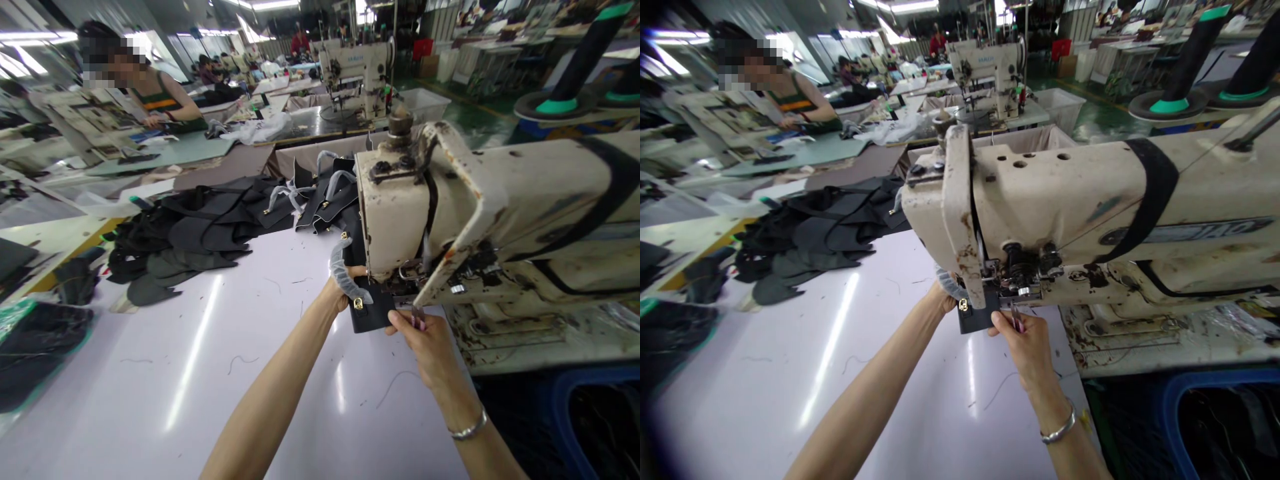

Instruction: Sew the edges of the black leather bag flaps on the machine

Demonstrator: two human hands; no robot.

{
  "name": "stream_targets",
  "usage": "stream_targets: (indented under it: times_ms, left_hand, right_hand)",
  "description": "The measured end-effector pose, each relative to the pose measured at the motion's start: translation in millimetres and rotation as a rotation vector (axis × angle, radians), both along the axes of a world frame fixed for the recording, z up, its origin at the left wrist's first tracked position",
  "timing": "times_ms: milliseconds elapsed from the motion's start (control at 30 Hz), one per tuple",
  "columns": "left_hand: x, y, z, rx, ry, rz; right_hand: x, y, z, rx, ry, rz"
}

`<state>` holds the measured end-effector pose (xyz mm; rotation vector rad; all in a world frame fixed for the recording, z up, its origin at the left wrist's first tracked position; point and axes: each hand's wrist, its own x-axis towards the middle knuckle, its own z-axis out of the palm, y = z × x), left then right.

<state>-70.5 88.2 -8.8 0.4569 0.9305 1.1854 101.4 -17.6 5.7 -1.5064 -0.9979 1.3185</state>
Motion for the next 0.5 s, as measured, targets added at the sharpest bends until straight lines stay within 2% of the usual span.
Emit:
stream_targets:
  times_ms: [133, 400, 500]
  left_hand:
    - [-3, 8, -1.0, -0.019, 0.043, -0.094]
    - [-5, 23, -6.2, -0.069, 0.054, -0.12]
    - [-6, 27, -6.6, -0.095, 0.053, -0.131]
  right_hand:
    - [-7, 4, -4.5, -0.005, 0.076, -0.058]
    - [-19, 15, -14.5, 0.018, 0.146, -0.156]
    - [-28, 13, -16.4, 0.012, 0.131, -0.244]
